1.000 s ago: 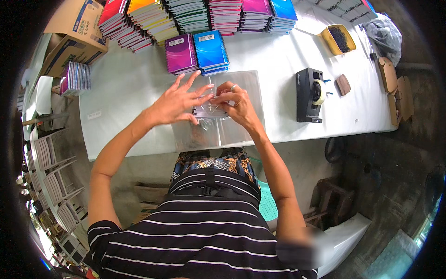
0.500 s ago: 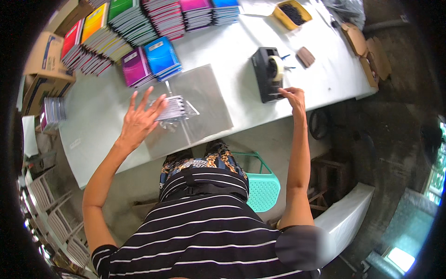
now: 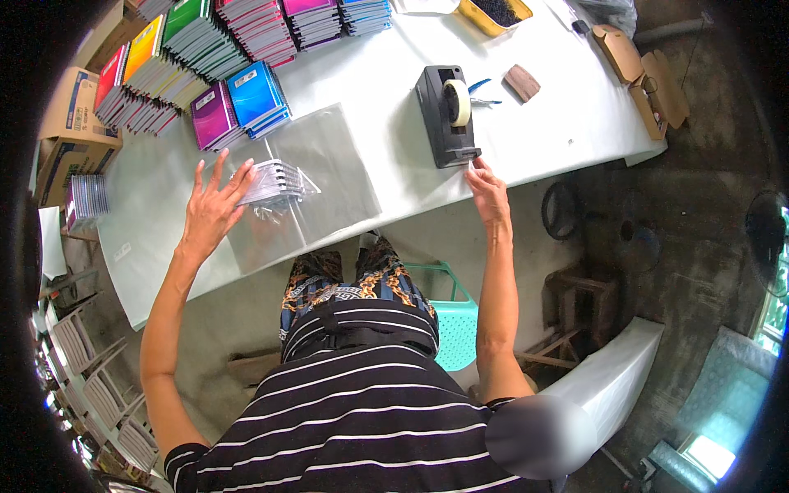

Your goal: The person repeatedly picks up small spiral-bound notebooks, places them into clear plastic sleeves, and seals the sleeves with tape. The person stacks the packaged notebooks on the table and continues the process with additional notebooks.

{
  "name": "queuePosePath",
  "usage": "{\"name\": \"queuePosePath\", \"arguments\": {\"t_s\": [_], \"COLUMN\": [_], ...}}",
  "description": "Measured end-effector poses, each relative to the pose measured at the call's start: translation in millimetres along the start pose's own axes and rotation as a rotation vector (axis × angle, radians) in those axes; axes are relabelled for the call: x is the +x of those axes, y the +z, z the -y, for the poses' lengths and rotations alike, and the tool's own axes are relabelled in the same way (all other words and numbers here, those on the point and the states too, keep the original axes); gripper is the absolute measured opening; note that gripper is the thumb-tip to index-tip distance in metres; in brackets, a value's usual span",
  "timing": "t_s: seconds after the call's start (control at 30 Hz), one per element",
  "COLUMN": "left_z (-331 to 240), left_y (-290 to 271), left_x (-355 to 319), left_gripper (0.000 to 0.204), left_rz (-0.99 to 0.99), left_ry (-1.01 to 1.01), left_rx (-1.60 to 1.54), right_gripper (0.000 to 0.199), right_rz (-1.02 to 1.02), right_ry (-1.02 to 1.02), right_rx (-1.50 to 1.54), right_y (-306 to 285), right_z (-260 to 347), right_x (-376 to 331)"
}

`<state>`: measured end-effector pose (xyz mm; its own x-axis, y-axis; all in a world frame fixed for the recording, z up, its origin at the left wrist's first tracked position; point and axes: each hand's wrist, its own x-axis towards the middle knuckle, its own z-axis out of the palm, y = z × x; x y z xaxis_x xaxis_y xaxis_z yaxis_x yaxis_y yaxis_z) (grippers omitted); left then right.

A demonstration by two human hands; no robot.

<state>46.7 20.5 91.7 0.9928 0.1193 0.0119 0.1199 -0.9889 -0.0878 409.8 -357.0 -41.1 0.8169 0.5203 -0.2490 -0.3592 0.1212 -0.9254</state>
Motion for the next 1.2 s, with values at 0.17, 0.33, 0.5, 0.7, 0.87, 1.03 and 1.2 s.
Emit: {"name": "queuePosePath", "arguments": {"t_s": [0.17, 0.33, 0.5, 0.7, 0.87, 1.03, 1.2], "left_z": [3.5, 3.6, 4.1, 7.2, 11.4, 27.6, 44.6], "left_y": [-0.2, 5.1, 4.2, 10.4, 13.5, 2.8, 34.0], "left_x": [-2.0, -5.2, -3.9, -8.6, -9.9, 5.6, 48.9], "left_gripper": [0.076, 0.072, 0.066, 0.066, 0.065, 0.064, 0.062], "left_rz": [0.0, -0.012, -0.001, -0.027, -0.012, 0.091, 0.096], "left_ry": [0.008, -0.013, -0.001, -0.002, 0.006, 0.028, -0.002], "left_rx": [-0.017, -0.075, -0.085, -0.058, -0.106, -0.324, -0.784], "right_gripper": [0.027, 0.03, 0.023, 0.021, 0.023, 0.023, 0.024], "right_rz": [-0.543, -0.004, 0.168, 0.006, -0.142, -0.166, -0.15], "right_ry": [-0.142, 0.236, 0.48, 0.43, 0.296, 0.206, 0.027], "right_rx": [-1.535, -0.454, 0.009, -0.089, -0.07, -0.173, -0.42], "right_y": [19.0, 183.4, 339.3, 370.3, 377.5, 374.7, 369.2], "right_z": [11.3, 25.4, 32.1, -14.4, -39.4, -53.4, -74.0], "right_x": [-23.1, -74.4, -114.7, -126.7, -141.4, -141.4, -139.0]}}
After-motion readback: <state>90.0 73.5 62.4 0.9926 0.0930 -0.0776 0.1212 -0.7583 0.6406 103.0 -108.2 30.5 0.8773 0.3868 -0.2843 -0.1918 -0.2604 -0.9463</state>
